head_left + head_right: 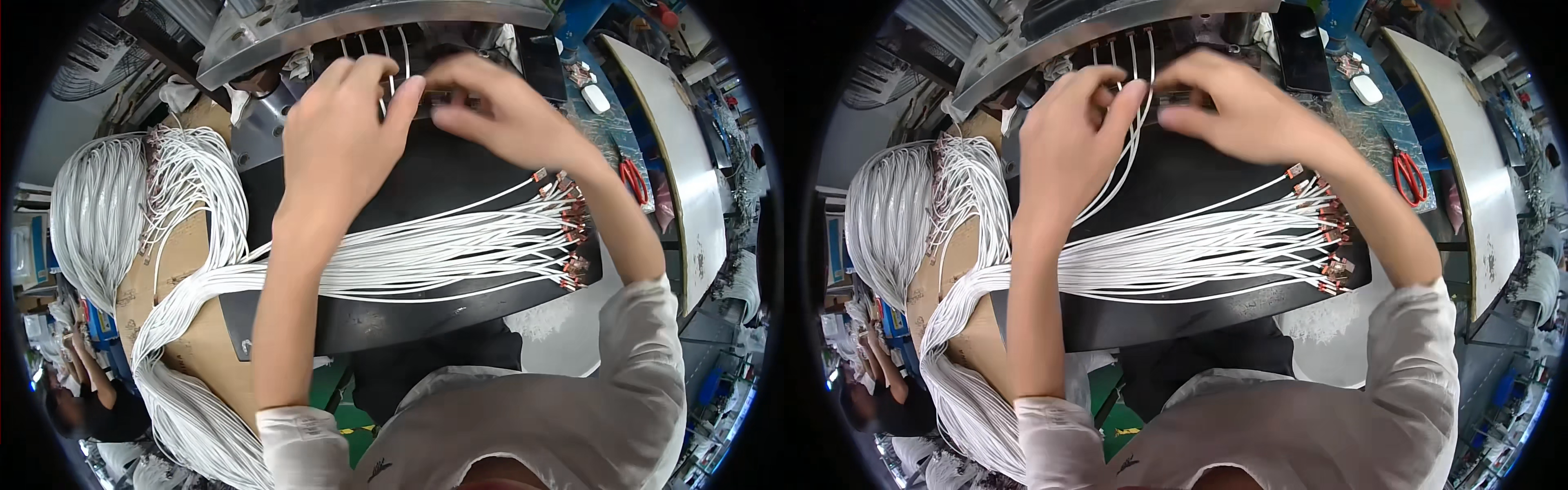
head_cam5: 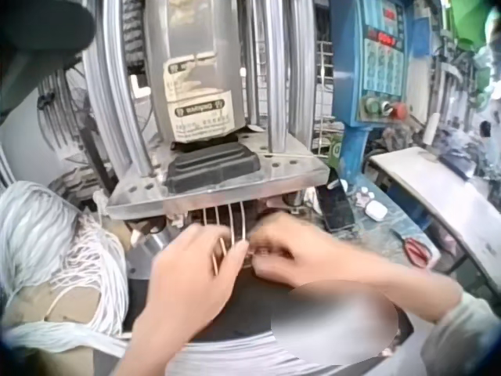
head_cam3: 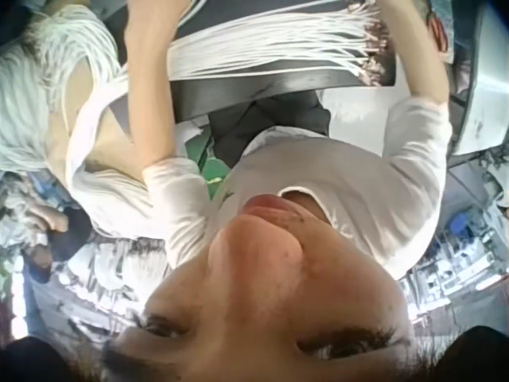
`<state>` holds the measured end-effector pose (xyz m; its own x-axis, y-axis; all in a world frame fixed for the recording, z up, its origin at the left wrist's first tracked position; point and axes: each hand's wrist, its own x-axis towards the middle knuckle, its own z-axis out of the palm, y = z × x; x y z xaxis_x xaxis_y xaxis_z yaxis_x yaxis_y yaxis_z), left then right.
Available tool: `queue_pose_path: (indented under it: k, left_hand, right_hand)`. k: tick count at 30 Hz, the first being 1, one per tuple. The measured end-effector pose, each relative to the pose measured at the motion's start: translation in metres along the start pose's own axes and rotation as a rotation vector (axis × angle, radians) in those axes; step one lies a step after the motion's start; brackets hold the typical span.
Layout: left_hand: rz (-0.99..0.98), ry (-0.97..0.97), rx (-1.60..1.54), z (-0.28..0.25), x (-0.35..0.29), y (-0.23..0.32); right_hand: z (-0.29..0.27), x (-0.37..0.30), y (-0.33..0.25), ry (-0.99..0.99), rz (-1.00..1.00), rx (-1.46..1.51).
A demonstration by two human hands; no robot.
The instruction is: Manually aligning and inserting wire connectors into a processing machine for assembly.
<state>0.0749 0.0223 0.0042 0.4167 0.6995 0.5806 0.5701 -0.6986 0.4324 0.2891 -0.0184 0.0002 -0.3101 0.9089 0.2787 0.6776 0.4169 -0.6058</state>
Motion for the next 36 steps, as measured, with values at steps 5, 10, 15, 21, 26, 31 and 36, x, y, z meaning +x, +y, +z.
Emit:
queue_pose_path:
  k: [5,10,15,21,26,31,36]
  left_hand:
    - [-0.370,-0.175,-1.488,-0.088,-0.179,0.016]
    - [-1.308,-0.175,-1.251,-0.087,-0.340,0.008]
    - [-1.430,0.246,-1.066,-0.035,-0.369,-0.008]
    - [-1.428,0.333,-1.047,-0.036,-0.358,-0.013]
    - [-1.395,0.369,-0.978,-0.036,-0.377,-0.022]
    - [-1.411,0.213,-0.842,-0.035,-0.373,-0.032]
    - [-1.117,-1.104,-0.953,-0.090,-0.261,0.002]
  right_hand:
    - [0.036,-0.181,-0.046,-0.830,-0.197,1.106]
    - [0.124,-0.289,-0.063,-0.116,0.749,1.158]
    - [0.179,-0.321,-0.032,0.580,0.980,1.482]
    - [0.193,-0.321,-0.026,0.562,0.998,1.616]
    - [0.194,-0.308,-0.035,0.501,0.955,1.676]
    - [0.200,-0.296,-0.028,0.479,0.873,1.554]
    - [0.180,-0.270,-0.070,0.074,1.173,1.879]
